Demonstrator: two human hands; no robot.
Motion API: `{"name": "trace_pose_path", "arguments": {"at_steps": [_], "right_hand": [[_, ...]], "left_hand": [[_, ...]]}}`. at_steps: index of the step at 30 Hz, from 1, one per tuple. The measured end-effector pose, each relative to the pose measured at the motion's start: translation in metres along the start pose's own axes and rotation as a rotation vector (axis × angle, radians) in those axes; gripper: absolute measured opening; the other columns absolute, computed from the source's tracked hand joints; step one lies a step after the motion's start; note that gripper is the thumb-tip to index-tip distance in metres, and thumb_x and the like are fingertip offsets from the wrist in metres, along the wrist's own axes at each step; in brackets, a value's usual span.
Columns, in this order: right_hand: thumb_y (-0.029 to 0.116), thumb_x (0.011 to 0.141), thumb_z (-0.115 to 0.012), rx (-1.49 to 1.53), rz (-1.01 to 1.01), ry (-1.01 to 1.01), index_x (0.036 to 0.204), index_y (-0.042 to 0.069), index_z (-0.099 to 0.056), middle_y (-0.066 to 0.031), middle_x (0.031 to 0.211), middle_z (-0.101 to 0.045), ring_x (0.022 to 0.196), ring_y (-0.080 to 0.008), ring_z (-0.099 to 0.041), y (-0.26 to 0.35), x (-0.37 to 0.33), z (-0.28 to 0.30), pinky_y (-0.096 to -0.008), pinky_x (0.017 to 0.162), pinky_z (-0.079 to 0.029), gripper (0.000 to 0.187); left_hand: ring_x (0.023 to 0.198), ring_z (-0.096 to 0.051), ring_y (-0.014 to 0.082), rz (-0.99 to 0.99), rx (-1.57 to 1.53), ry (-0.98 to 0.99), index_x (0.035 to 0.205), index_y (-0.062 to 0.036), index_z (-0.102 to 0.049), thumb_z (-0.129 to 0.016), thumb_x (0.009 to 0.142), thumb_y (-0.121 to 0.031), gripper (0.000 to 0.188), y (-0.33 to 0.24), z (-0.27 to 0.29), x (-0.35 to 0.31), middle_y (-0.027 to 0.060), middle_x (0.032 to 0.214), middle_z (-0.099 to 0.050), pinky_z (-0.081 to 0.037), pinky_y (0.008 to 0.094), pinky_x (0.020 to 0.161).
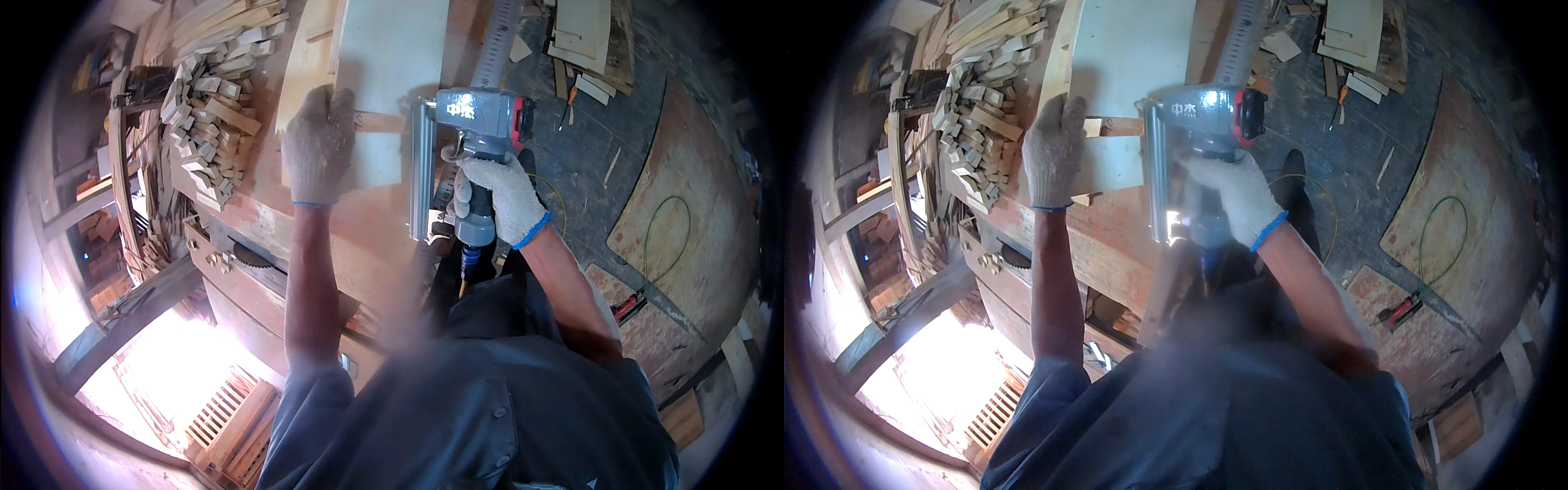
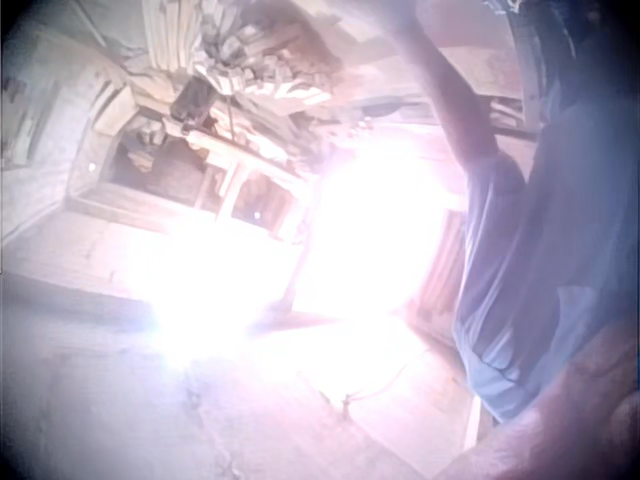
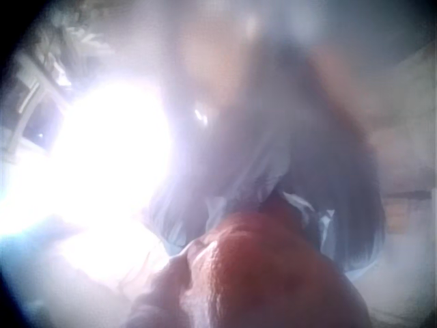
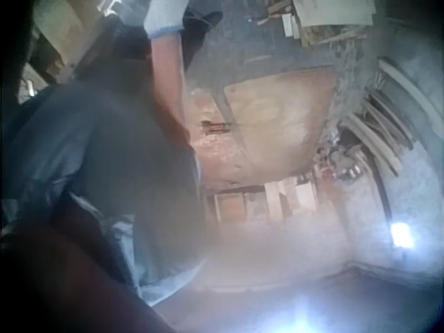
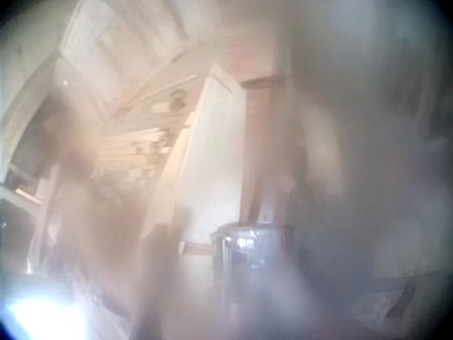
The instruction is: The person assembles a wooden drawer by attaching side panels to a base using a pneumatic nail gun. They position each piece, drive nails, and occasionally use a hammer to adjust alignment.
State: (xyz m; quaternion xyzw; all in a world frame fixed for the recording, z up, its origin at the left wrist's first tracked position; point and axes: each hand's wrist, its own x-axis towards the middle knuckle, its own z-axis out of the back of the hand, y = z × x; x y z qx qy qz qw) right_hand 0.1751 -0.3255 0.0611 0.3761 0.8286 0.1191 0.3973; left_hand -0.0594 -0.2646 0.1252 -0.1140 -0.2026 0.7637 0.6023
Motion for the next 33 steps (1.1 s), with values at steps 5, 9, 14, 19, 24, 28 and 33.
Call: {"name": "trace_pose_path", "arguments": {"at_steps": [5,9,14,19,24,28,33], "right_hand": [[0.011,0.1,-0.061,-0.057,0.039,0.025,0.122,-0.006,-0.066,-0.0064,0.069,-0.064,0.056,-0.018,-0.063,0.001,0.002,-0.006,-0.033,0.055,-0.054,0.029],[0.011,0.099,-0.062,-0.063,-0.008,0.06,0.122,-0.006,-0.066,-0.0066,0.069,-0.065,0.057,-0.0176,-0.063,0.0,0.009,-0.013,-0.0324,0.055,-0.053,0.029],[0.009,0.098,-0.061,-0.134,-0.012,0.061,0.121,-0.004,-0.066,-0.0069,0.07,-0.065,0.058,-0.0172,-0.064,-0.006,0.021,-0.017,-0.0315,0.055,-0.053,0.028],[0.01,0.097,-0.063,-0.06,-0.059,0.064,0.12,-0.004,-0.066,-0.0067,0.069,-0.065,0.058,-0.0179,-0.064,0.0,0.019,-0.02,-0.0319,0.055,-0.053,0.027],[0.009,0.096,-0.063,-0.134,-0.025,0.04,0.119,-0.004,-0.067,-0.007,0.069,-0.065,0.057,-0.0185,-0.064,-0.001,0.019,-0.018,-0.032,0.054,-0.053,0.027],[0.007,0.094,-0.062,-0.165,0.037,0.001,0.12,-0.005,-0.066,-0.0078,0.068,-0.066,0.057,-0.0191,-0.065,0.002,0.013,-0.019,-0.0327,0.055,-0.053,0.03],[0.005,0.092,-0.061,-0.191,0.068,-0.001,0.122,-0.007,-0.066,-0.0086,0.068,-0.067,0.057,-0.0187,-0.065,0.01,0.002,-0.024,-0.0323,0.056,-0.054,0.033]], "left_hand": [[0.085,-0.068,0.0459,0.121,0.217,0.013,0.098,-0.0043,-0.072,-0.052,0.105,-0.05,0.05,0.005,0.004,0.001,0.024,0.09,-0.071,-0.052,0.0518,0.076],[0.083,-0.069,0.0453,0.084,0.161,-0.017,0.09,-0.0035,-0.071,-0.052,0.105,-0.045,0.048,-0.003,0.0,-0.002,0.0233,0.085,-0.071,-0.054,0.0517,0.075],[0.081,-0.069,0.0444,0.073,0.115,-0.001,0.088,-0.0029,-0.069,-0.052,0.106,-0.045,0.049,0.003,0.001,0.002,0.0231,0.082,-0.07,-0.053,0.0509,0.073],[0.08,-0.068,0.0445,0.057,0.057,0.021,0.088,-0.002,-0.069,-0.052,0.107,-0.044,0.049,0.013,-0.001,0.004,0.0232,0.081,-0.069,-0.052,0.0513,0.072],[0.08,-0.067,0.0456,0.062,0.032,0.016,0.087,-0.0018,-0.068,-0.052,0.107,-0.044,0.049,0.011,-0.004,0.002,0.024,0.082,-0.069,-0.052,0.0521,0.071],[0.081,-0.066,0.0466,0.059,0.114,0.005,0.087,-0.0026,-0.068,-0.05,0.107,-0.043,0.048,0.016,-0.008,-0.001,0.0245,0.083,-0.069,-0.052,0.0536,0.073],[0.084,-0.067,0.0465,0.083,0.103,0.013,0.091,-0.0043,-0.069,-0.048,0.108,-0.044,0.048,0.014,-0.009,-0.002,0.0238,0.086,-0.07,-0.052,0.054,0.075]]}}
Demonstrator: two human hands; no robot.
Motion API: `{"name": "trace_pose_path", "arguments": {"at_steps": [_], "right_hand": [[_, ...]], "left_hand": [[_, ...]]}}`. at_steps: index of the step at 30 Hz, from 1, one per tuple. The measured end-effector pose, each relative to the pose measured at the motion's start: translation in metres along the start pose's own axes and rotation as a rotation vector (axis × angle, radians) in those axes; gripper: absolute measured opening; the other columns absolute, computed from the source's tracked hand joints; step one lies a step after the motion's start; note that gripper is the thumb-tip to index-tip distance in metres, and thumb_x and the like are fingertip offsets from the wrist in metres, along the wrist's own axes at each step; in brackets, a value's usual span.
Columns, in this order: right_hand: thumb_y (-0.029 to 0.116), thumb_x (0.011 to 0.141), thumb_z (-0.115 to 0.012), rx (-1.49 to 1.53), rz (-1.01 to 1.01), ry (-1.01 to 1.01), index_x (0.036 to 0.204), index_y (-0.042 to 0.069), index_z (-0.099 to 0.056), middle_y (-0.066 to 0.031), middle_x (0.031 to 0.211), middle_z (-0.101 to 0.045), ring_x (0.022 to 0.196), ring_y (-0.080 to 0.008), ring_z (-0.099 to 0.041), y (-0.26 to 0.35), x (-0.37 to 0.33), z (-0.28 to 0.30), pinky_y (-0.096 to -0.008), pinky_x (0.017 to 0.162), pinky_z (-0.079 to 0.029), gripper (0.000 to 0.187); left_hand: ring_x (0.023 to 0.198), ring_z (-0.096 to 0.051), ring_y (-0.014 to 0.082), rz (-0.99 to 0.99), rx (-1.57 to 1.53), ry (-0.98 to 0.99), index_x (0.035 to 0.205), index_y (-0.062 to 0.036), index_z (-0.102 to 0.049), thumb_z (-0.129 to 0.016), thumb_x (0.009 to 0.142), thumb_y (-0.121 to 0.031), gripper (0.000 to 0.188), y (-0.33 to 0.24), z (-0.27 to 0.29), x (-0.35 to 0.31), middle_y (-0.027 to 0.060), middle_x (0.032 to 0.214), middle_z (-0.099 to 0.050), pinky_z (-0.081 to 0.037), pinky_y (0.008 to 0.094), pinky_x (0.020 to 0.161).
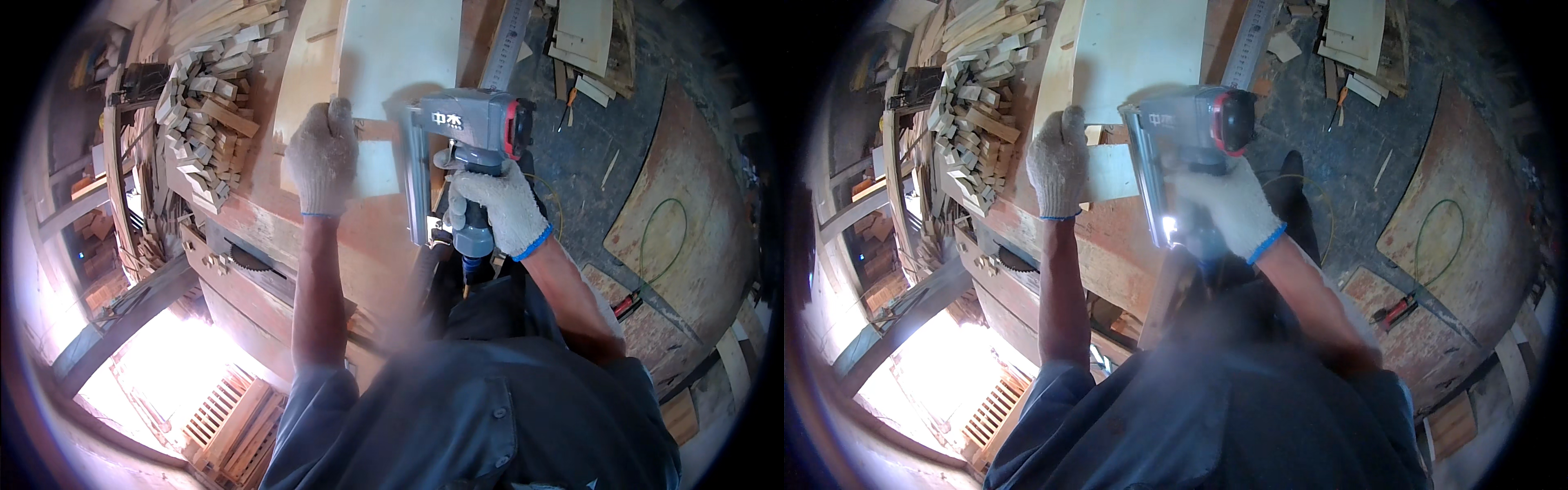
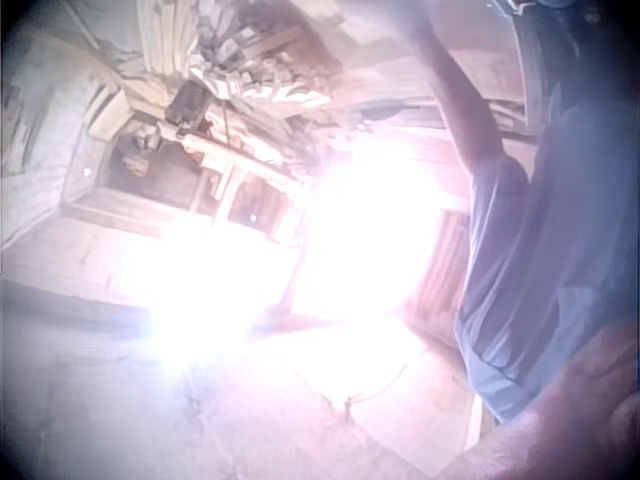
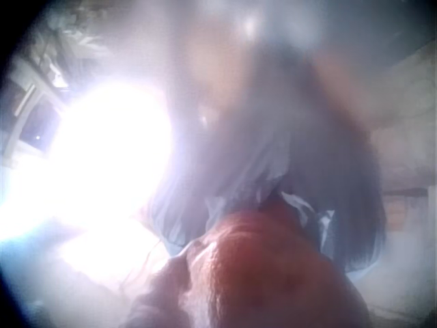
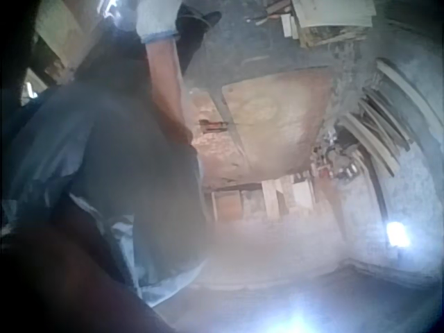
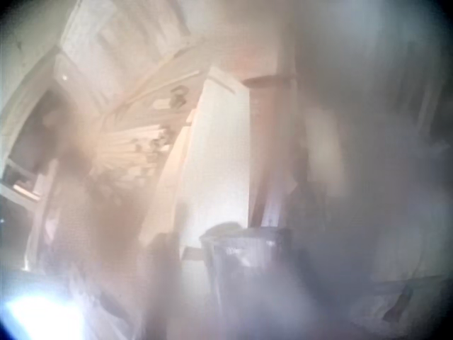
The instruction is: The person assembles a wooden drawer by attaching side panels to a base using a pneumatic nail gun. They position each piece, drive nails, and occasionally use a hammer to adjust alignment.
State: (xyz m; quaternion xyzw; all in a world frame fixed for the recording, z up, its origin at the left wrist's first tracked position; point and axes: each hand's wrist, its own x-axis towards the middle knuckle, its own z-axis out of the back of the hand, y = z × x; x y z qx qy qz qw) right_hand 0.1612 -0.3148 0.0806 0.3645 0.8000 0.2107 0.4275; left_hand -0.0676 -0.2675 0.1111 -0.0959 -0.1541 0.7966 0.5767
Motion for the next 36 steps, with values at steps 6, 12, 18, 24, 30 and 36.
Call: {"name": "trace_pose_path", "arguments": {"at_steps": [6,12,18,24,30,36], "right_hand": [[0.006,0.091,-0.063,-0.011,-0.027,0.046,0.122,-0.007,-0.066,-0.0084,0.069,-0.068,0.058,-0.0175,-0.065,0.004,0.004,-0.011,-0.0318,0.058,-0.054,0.034],[0.006,0.09,-0.064,-0.086,-0.053,0.046,0.121,-0.007,-0.066,-0.0081,0.068,-0.066,0.058,-0.0167,-0.064,0.006,0.007,-0.018,-0.0314,0.058,-0.053,0.034],[0.005,0.09,-0.064,-0.051,0.001,0.031,0.122,-0.007,-0.065,-0.0088,0.067,-0.065,0.057,-0.0186,-0.063,0.016,-0.004,-0.009,-0.0336,0.058,-0.054,0.034],[0.008,0.094,-0.063,-0.053,-0.045,-0.094,0.126,-0.008,-0.064,-0.0087,0.07,-0.064,0.056,-0.0208,-0.062,0.023,-0.023,0.045,-0.0387,0.059,-0.057,0.036],[0.007,0.095,-0.062,0.039,-0.021,-0.163,0.123,-0.006,-0.064,-0.0077,0.069,-0.062,0.057,-0.0193,-0.061,0.03,-0.033,0.07,-0.0347,0.058,-0.053,0.031],[0.008,0.095,-0.064,0.056,-0.037,-0.163,0.119,-0.005,-0.065,-0.0076,0.068,-0.062,0.057,-0.0189,-0.061,0.036,-0.032,0.073,-0.0331,0.057,-0.052,0.028]], "left_hand": [[0.086,-0.067,0.0458,0.062,-0.04,-0.007,0.094,-0.007,-0.071,-0.04,0.109,-0.047,0.052,0.001,-0.002,-0.002,0.0215,0.09,-0.071,-0.052,0.0537,0.075],[0.086,-0.067,0.0455,0.025,-0.013,-0.03,0.094,-0.0085,-0.071,-0.039,0.108,-0.046,0.051,-0.005,0.0,-0.003,0.0208,0.09,-0.071,-0.051,0.0535,0.075],[0.086,-0.068,0.0446,0.082,-0.046,0.024,0.096,-0.0061,-0.07,-0.043,0.107,-0.045,0.048,-0.002,0.0,-0.001,0.0223,0.091,-0.071,-0.052,0.0517,0.076],[0.088,-0.073,0.0342,0.088,-0.321,0.19,0.11,-0.0035,-0.069,-0.062,0.1,-0.035,0.034,-0.014,0.009,-0.014,0.0192,0.093,-0.073,-0.055,0.0414,0.079],[0.083,-0.064,0.015,0.131,-0.527,0.238,0.119,-0.0005,-0.068,-0.07,0.096,-0.025,0.034,-0.038,0.009,-0.027,0.0076,0.091,-0.072,-0.052,0.0304,0.076],[0.094,-0.065,0.0111,0.049,-0.766,0.275,0.133,-0.0012,-0.065,-0.068,0.101,-0.02,0.038,-0.039,-0.001,-0.047,0.0071,0.109,-0.071,-0.054,0.0299,0.082]]}}
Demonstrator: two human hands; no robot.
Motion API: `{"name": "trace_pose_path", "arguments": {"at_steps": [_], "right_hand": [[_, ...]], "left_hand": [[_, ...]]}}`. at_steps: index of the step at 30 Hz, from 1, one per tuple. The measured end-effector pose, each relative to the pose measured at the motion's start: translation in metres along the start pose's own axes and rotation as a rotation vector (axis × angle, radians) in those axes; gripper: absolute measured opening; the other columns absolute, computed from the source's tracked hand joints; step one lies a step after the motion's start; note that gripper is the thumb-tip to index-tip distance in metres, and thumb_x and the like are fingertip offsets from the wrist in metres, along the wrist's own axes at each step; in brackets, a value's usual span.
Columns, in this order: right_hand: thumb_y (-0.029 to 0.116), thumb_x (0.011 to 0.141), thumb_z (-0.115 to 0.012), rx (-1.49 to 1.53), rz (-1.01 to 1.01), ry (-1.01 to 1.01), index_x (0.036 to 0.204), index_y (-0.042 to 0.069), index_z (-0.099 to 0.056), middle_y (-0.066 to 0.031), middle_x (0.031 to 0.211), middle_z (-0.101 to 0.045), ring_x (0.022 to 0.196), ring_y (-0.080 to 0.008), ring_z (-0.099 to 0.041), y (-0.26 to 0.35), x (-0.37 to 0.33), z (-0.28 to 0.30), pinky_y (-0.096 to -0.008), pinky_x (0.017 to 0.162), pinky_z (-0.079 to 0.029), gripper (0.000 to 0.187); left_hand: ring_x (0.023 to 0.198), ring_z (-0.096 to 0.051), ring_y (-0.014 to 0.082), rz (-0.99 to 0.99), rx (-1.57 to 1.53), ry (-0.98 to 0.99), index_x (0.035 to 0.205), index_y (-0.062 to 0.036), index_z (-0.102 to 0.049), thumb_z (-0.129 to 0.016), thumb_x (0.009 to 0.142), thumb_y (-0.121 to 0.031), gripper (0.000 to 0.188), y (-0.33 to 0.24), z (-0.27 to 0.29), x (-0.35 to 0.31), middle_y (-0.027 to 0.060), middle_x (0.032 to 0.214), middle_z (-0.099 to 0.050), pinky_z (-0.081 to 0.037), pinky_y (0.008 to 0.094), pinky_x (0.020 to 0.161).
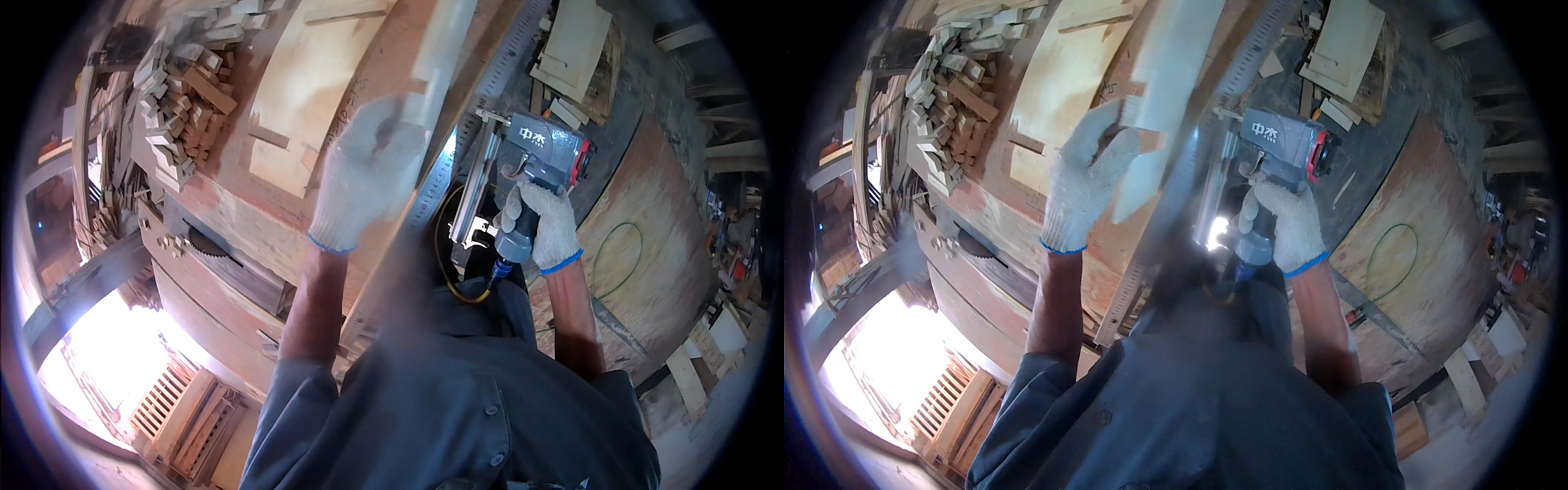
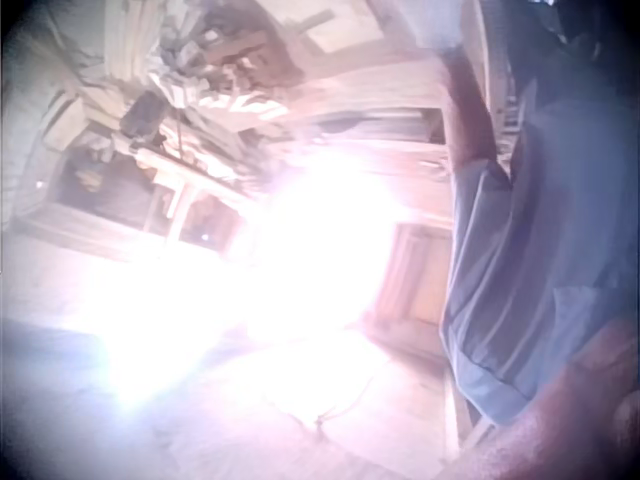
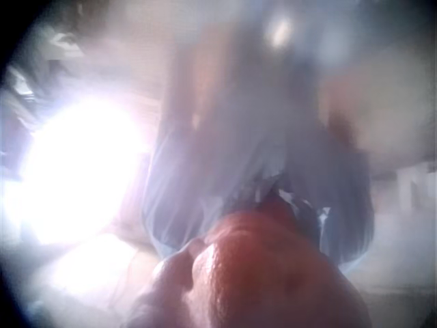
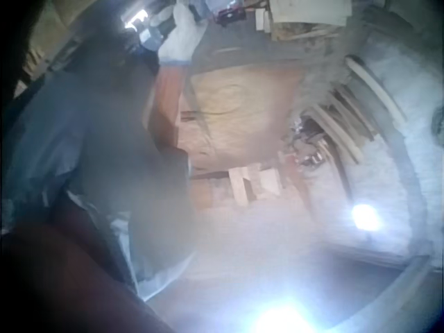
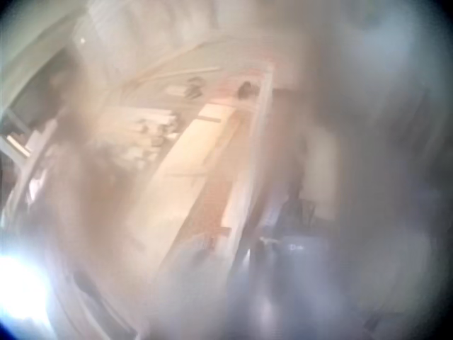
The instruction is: The person assembles a wooden drawer by attaching side panels to a base using a pneumatic nail gun. They position each piece, drive nails, and occasionally use a hammer to adjust alignment.
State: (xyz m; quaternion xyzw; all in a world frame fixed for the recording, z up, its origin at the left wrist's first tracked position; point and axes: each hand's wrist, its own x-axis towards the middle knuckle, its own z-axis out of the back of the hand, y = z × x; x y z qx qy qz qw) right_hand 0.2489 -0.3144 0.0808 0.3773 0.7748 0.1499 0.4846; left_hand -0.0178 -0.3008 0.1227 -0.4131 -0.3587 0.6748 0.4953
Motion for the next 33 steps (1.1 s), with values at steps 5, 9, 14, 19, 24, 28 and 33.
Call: {"name": "trace_pose_path", "arguments": {"at_steps": [5,9,14,19,24,28,33], "right_hand": [[0.009,0.095,-0.064,-0.028,0.014,-0.019,0.117,-0.005,-0.065,-0.008,0.068,-0.062,0.058,-0.0202,-0.061,0.004,0.0,0.0,-0.0351,0.057,-0.053,0.026],[0.013,0.097,-0.063,-0.078,-0.016,-0.035,0.121,-0.005,-0.062,-0.0084,0.07,-0.062,0.057,-0.0224,-0.062,0.007,-0.002,0.006,-0.0405,0.059,-0.055,0.031],[0.02,0.098,-0.061,-0.125,-0.076,-0.096,0.124,-0.006,-0.06,-0.0082,0.07,-0.061,0.056,-0.0221,-0.06,0.006,-0.003,0.03,-0.042,0.06,-0.056,0.036],[0.019,0.099,-0.059,-0.155,-0.036,-0.126,0.125,-0.005,-0.06,-0.0078,0.069,-0.061,0.056,-0.0208,-0.06,0.021,-0.001,0.033,-0.0406,0.06,-0.055,0.036],[0.017,0.099,-0.061,-0.176,0.025,-0.097,0.124,-0.002,-0.061,-0.0069,0.07,-0.06,0.059,-0.021,-0.062,0.041,0.007,0.038,-0.0397,0.06,-0.055,0.032],[0.016,0.098,-0.064,-0.241,0.052,-0.162,0.122,-0.001,-0.063,-0.0074,0.069,-0.061,0.059,-0.0214,-0.062,0.054,0.004,0.044,-0.0391,0.059,-0.054,0.03],[0.013,0.096,-0.066,-0.266,0.114,-0.163,0.118,-0.002,-0.065,-0.01,0.071,-0.063,0.058,-0.024,-0.061,0.073,0.0,0.036,-0.0378,0.06,-0.051,0.027]], "left_hand": [[0.11,-0.067,0.0201,-0.012,-0.073,-0.001,0.137,-0.0001,-0.062,-0.065,0.103,-0.021,0.04,0.008,-0.014,-0.02,0.0145,0.123,-0.07,-0.053,0.0342,0.095],[0.108,-0.067,0.0207,0.128,0.013,-0.109,0.134,0.0009,-0.063,-0.065,0.102,-0.024,0.04,0.047,-0.032,-0.047,0.0144,0.118,-0.071,-0.053,0.0338,0.094],[0.092,-0.065,0.0138,0.256,0.06,-0.157,0.128,0.0016,-0.065,-0.063,0.102,-0.024,0.036,0.065,-0.044,-0.089,0.0094,0.105,-0.07,-0.054,0.0294,0.08],[0.096,-0.064,0.027,0.22,0.081,-0.2,0.108,-0.0059,-0.066,-0.064,0.094,-0.022,0.022,0.09,-0.053,-0.109,0.0118,0.098,-0.066,-0.055,0.0382,0.079],[0.067,-0.058,0.0113,0.384,-0.422,-0.052,0.12,-0.0013,-0.066,-0.056,0.105,-0.035,0.038,0.171,-0.047,-0.084,0.0054,0.091,-0.065,-0.047,0.0276,0.055],[0.057,-0.048,0.009,0.822,-0.984,-0.153,0.107,-0.0104,-0.066,-0.052,0.107,-0.034,0.027,0.106,-0.05,-0.046,-0.0006,0.076,-0.058,-0.039,0.026,0.049],[0.088,-0.065,0.0163,0.541,-1.084,-0.029,0.122,-0.0074,-0.065,-0.051,0.11,-0.034,0.032,0.155,-0.046,-0.056,0.0048,0.102,-0.069,-0.054,0.0313,0.076]]}}
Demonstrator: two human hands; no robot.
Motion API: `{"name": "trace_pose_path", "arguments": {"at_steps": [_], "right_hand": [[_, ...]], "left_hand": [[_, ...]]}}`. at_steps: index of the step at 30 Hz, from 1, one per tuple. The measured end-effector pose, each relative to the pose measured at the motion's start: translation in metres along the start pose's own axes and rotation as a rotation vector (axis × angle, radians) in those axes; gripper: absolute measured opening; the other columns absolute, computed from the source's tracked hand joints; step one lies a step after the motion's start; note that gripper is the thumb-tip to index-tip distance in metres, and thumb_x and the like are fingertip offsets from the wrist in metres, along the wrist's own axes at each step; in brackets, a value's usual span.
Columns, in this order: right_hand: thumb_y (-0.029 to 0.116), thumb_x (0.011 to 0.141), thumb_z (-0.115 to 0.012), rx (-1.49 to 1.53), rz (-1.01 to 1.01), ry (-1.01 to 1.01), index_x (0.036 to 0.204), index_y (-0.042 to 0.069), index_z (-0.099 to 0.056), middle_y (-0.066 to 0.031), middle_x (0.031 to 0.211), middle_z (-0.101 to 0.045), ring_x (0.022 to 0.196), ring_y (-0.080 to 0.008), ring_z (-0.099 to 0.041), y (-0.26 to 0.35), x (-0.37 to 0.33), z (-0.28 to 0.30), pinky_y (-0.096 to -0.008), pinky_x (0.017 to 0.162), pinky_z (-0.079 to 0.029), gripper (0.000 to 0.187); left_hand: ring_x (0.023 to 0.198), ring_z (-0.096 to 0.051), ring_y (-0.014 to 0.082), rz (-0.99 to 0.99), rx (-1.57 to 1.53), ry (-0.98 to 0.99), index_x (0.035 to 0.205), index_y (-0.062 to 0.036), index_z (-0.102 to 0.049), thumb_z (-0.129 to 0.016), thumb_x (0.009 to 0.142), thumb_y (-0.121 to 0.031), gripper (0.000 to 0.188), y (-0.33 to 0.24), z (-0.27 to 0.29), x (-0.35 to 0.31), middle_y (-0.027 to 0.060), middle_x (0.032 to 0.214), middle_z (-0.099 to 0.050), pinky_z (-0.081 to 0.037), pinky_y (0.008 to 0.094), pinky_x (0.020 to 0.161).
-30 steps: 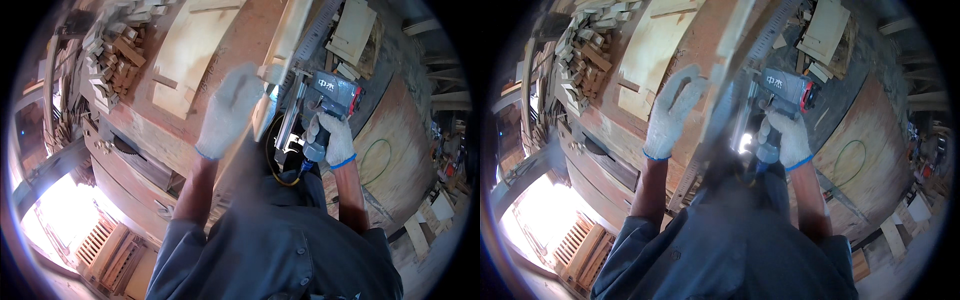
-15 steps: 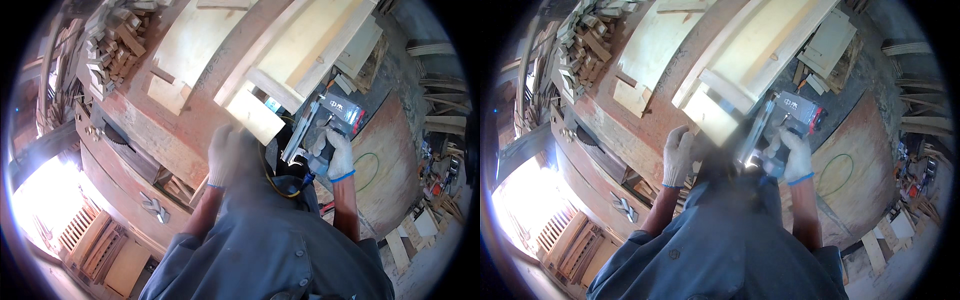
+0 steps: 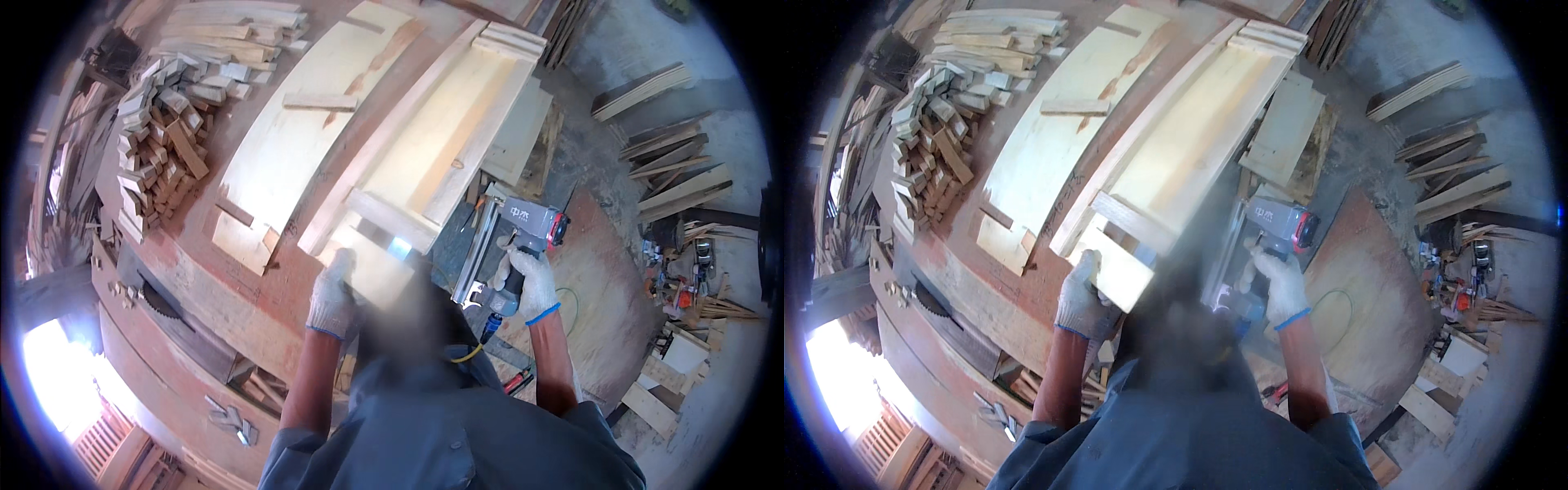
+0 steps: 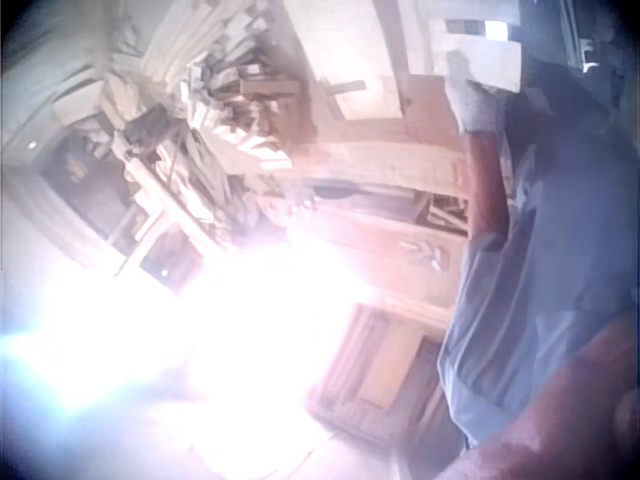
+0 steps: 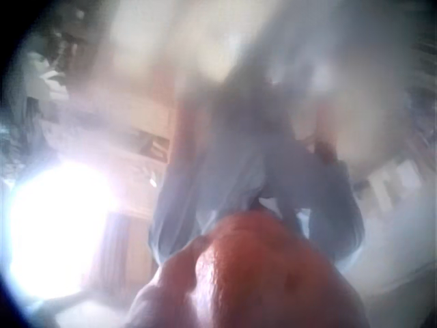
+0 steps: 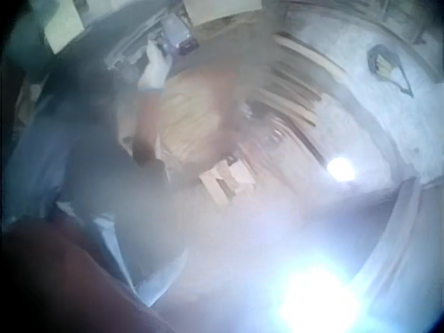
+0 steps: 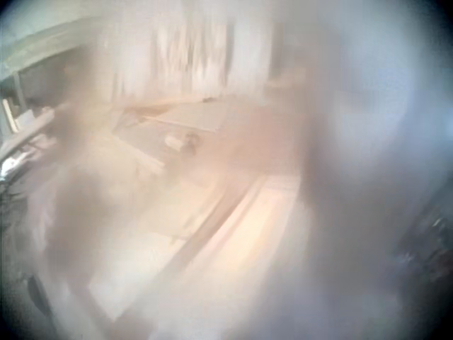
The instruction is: The person assembles a wooden drawer by attaching side panels to a base using a pneumatic nail gun. They position each piece, drive nails, and occasionally use a hammer to adjust alignment.
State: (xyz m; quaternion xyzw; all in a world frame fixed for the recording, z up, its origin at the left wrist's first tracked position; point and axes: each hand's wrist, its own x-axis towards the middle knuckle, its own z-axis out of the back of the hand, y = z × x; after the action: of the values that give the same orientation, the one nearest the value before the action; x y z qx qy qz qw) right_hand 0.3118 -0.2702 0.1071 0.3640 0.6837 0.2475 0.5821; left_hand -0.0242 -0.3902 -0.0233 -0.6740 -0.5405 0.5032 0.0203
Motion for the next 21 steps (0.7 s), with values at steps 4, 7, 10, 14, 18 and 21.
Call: {"name": "trace_pose_path", "arguments": {"at_steps": [4,7,10,14,18,21], "right_hand": [[0.014,0.095,-0.066,-0.057,0.07,-0.043,0.115,-0.002,-0.066,-0.0108,0.074,-0.063,0.059,-0.0237,-0.062,0.009,0.012,0.013,-0.0371,0.061,-0.05,0.025],[0.015,0.093,-0.067,-0.126,0.122,-0.048,0.112,-0.001,-0.067,-0.0105,0.074,-0.065,0.059,-0.0232,-0.064,0.032,0.016,0.018,-0.0367,0.061,-0.05,0.025],[0.014,0.093,-0.066,-0.305,0.199,-0.038,0.112,0.0,-0.067,-0.0081,0.071,-0.064,0.057,-0.0209,-0.063,0.065,0.038,0.016,-0.0363,0.058,-0.052,0.024],[0.021,0.091,-0.066,-0.804,0.238,-0.069,0.101,0.001,-0.07,-0.0139,0.073,-0.07,0.064,-0.0279,-0.07,0.13,0.088,0.005,-0.0409,0.062,-0.055,0.023],[0.033,0.088,-0.065,-1.622,0.535,-0.243,0.109,0.005,-0.071,-0.026,0.092,-0.074,0.089,-0.0412,-0.073,0.183,0.194,-0.026,-0.0515,0.079,-0.057,0.035],[0.041,0.092,-0.063,-1.761,0.654,-0.21,0.121,0.011,-0.069,-0.0256,0.107,-0.073,0.101,-0.0455,-0.07,0.212,0.288,-0.049,-0.055,0.089,-0.056,0.042]], "left_hand": [[0.1,-0.065,0.0176,-0.135,-0.042,-0.092,0.115,-0.0054,-0.065,-0.053,0.109,-0.027,0.025,-0.015,-0.02,0.005,0.0043,0.106,-0.065,-0.055,0.0356,0.087],[0.093,-0.061,0.0124,-0.137,-0.245,-0.188,0.1,-0.0093,-0.064,-0.055,0.106,-0.022,0.016,-0.05,-0.057,-0.024,-0.0013,0.096,-0.058,-0.054,0.0324,0.086],[0.1,-0.064,0.014,-0.3,-0.2,-0.16,0.11,-0.0056,-0.067,-0.057,0.105,-0.025,0.022,-0.028,0.028,-0.04,0.0008,0.105,-0.063,-0.054,0.0332,0.093],[0.107,-0.064,0.0157,-0.315,-0.162,-0.441,0.121,-0.0024,-0.067,-0.061,0.104,-0.026,0.029,-0.033,0.061,-0.074,0.0029,0.112,-0.066,-0.052,0.0333,0.098],[0.09,-0.058,0.011,-0.452,-0.035,-0.371,0.106,-0.0055,-0.064,-0.067,0.1,-0.025,0.021,-0.054,0.113,-0.092,0.0,0.097,-0.061,-0.05,0.0288,0.084],[0.091,-0.06,0.0104,-0.464,0.037,-0.436,0.106,-0.0075,-0.064,-0.068,0.1,-0.027,0.02,-0.079,0.128,-0.085,-0.0009,0.096,-0.061,-0.05,0.0274,0.085]]}}
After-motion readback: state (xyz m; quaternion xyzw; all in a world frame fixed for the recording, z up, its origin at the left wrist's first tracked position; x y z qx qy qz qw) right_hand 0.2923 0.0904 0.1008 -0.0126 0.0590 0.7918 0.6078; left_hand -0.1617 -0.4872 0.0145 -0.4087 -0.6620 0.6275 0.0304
